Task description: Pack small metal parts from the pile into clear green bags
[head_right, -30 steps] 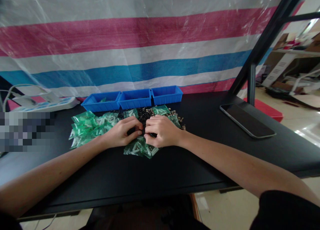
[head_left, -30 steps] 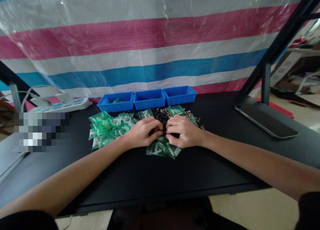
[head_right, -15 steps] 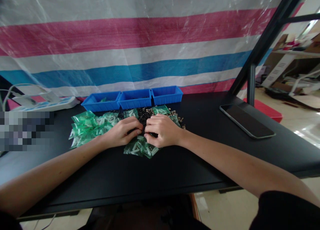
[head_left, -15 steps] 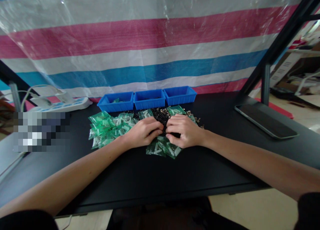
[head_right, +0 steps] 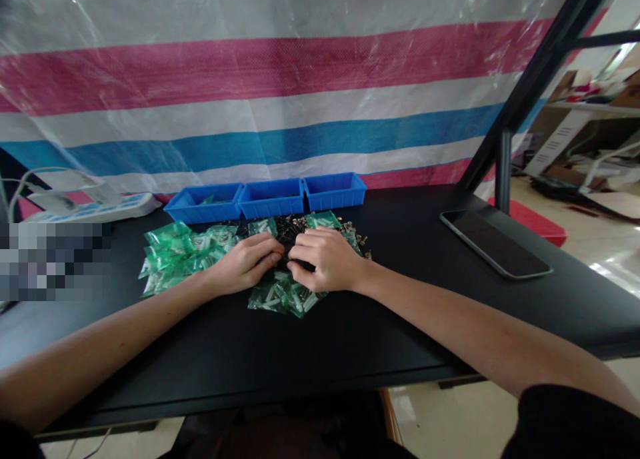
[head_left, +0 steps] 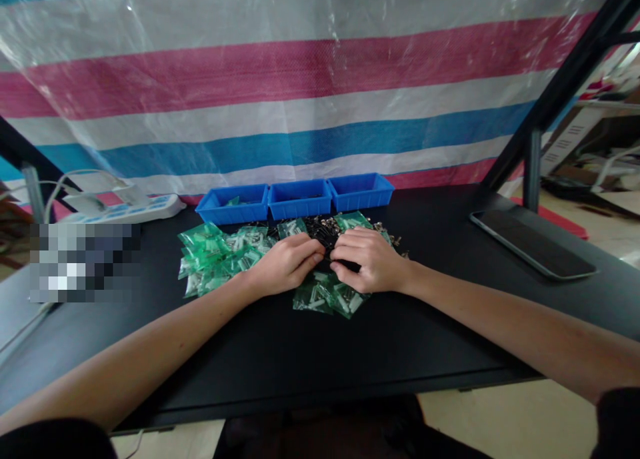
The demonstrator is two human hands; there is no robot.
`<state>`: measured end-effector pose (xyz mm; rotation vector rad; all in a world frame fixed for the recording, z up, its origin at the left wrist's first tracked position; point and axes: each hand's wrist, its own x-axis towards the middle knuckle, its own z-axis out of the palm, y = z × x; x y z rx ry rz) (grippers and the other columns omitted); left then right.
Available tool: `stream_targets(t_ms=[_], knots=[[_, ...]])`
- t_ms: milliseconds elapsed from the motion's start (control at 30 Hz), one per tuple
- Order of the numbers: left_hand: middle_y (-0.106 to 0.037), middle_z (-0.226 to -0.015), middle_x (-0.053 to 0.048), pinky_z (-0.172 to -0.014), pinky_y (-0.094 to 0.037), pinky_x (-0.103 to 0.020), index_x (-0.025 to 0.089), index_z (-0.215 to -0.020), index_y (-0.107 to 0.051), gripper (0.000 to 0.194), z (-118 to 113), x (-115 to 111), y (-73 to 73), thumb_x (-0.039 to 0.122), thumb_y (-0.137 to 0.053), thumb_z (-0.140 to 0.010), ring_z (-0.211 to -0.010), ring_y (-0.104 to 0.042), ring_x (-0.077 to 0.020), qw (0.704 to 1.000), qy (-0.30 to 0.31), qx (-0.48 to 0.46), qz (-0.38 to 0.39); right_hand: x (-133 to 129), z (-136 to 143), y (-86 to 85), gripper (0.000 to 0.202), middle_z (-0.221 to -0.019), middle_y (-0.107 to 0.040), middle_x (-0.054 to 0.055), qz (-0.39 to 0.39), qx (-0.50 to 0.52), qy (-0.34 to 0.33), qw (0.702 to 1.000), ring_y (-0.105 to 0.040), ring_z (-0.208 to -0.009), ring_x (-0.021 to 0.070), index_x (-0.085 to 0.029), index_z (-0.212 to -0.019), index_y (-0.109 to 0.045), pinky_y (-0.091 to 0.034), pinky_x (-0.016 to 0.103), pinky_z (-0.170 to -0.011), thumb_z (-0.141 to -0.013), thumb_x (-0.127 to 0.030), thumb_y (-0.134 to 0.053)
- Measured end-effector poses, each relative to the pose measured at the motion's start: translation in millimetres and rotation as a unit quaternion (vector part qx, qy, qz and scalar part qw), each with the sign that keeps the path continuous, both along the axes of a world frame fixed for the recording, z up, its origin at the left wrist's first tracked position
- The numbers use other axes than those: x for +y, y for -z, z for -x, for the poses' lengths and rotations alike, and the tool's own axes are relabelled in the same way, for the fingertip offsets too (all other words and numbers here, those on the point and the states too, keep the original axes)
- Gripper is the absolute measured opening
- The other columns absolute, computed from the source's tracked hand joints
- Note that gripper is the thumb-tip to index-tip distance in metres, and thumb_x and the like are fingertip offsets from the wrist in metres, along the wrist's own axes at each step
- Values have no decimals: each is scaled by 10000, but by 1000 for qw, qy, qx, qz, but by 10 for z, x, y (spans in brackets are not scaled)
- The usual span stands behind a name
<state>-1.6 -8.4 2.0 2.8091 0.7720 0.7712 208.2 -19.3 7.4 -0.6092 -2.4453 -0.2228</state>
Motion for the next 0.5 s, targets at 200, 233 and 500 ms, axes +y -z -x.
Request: stream_targets(t_ms=[200, 233, 500], knots=[[-515, -723, -24, -620, -417, -240, 162, -852, -529, 224, -11, -1, -6, 226, -331, -934, -668, -509, -135, 999, -45, -22, -10, 5, 12, 5, 141, -709, -596, 34, 5, 35, 28, 999, -523, -674, 153, -154, -839, -616, -379, 278, -657, -851, -239, -504], [-515, -720, -24, -618, -417, -240, 163, -850, -527, 224, -11, -2, -11, 225, -329, -933, -665, -508, -135, 998, -49, -24, -10, 5, 13, 7, 137, -714, -598, 36, 3, 35, 28, 999, -526, -678, 155, -153, -850, -614, -384, 279, -660, -851, -240, -509], [-532, -727, -34, -642, -421, -254, 160, -854, -533, 255, -19, 0, -8, 255, -312, -941, -690, -521, -148, 997, -66, -13, -28, 9, 27, 10, 102, -710, -608, 39, -8, 45, 25, 999, -544, -670, 155, -156, -837, -601, -415, 274, -656, -855, -198, -509]])
